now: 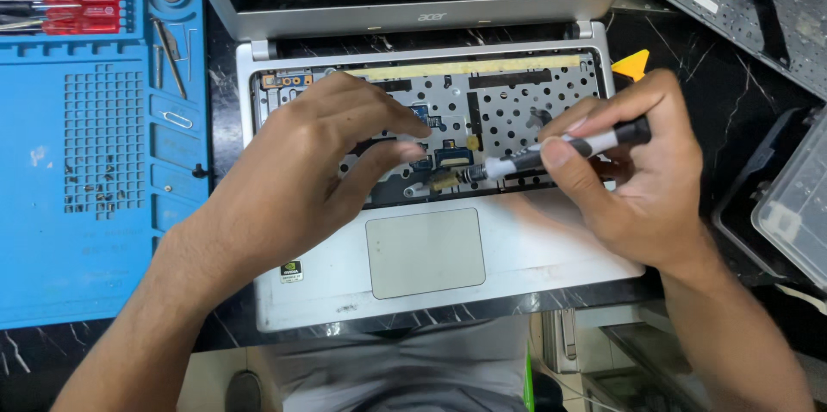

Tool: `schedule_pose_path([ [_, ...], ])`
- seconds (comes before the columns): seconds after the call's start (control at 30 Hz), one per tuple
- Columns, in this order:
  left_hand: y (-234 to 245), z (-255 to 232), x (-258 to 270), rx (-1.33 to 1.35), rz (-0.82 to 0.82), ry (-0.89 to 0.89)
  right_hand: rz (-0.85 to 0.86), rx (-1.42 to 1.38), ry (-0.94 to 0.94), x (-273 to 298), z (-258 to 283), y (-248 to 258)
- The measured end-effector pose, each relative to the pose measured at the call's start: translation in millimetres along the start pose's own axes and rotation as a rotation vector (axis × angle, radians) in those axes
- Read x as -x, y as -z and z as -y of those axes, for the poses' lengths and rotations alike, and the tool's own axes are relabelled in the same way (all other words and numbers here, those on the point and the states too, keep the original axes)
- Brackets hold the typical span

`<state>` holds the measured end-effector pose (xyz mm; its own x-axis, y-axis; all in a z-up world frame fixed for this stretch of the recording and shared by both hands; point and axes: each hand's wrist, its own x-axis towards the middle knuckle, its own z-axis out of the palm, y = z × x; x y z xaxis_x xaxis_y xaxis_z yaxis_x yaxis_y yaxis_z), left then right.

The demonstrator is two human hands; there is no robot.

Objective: The person applies a substance from a tube onto the internal metal frame of a disassembled laptop. They then use a yellow plastic pry tool to work along the edges of the laptop's screen and body.

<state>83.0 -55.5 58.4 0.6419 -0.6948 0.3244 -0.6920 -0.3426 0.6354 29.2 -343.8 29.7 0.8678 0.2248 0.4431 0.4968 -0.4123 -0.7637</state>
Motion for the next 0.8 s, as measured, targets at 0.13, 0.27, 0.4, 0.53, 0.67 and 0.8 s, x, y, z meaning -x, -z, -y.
schedule_pose_path([
  [0.13, -2, 5, 21, -0.086, -0.004, -0.058, 0.024, 0.065, 0.022, 0, 2, -5],
  [0.27, -8, 2, 39, -0.181, -0.042, -0.056, 0.031, -0.008, 0.015, 0, 3, -9],
  [0.4, -16, -1, 54, -0.281, -0.086, 0.011, 0.042, 0.015, 0.025, -2, 5, -9],
  [0.53, -21, -1, 59, -0.285, -0.148, 0.024, 0.086, 0.050, 0.050, -4, 9, -7],
  [0.67, -26, 1, 62, -0.323, -0.177, 0.005, 0.130, 0.157, 0.129, -7, 15, -4],
  [0.8, -25, 0, 62, -0.335, -0.155, -0.017, 0.255, 0.227, 0.195, -24, 33, -4],
])
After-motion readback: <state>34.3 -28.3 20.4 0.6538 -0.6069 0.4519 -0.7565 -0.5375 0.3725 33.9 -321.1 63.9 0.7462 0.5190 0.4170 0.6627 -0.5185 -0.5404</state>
